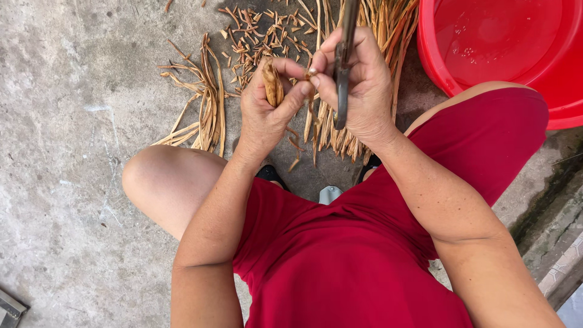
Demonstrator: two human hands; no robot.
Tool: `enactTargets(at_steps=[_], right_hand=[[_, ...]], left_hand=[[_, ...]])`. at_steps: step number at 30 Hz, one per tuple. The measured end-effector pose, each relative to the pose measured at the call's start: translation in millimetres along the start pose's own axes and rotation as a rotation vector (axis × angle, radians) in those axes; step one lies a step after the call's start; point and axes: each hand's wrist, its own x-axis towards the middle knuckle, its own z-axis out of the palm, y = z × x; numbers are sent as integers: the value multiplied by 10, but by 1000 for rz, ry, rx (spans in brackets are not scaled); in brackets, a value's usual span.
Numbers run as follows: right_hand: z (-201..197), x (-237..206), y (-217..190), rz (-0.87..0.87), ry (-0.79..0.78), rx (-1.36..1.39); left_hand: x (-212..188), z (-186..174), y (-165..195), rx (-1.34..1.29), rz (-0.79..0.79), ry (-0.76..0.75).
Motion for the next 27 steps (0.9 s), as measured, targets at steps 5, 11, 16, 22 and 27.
enactTargets(at_steps=[5, 11, 16, 22, 27], right_hand=[[-41, 33, 48, -11, 22, -9], [-44, 10, 154, 110, -83, -154], [-37, -25, 178, 237, -191, -353], [-1, 27, 102, 263, -197, -450], [24, 104, 17, 236, -186, -579]], left_hand=[[9, -10, -89, -130, -135, 12], [57, -153, -162, -211, -120, 167], [101, -170, -167, -196, -140, 229], [144, -143, -148, -205, -161, 225], [178, -130, -142, -227, -171, 229]])
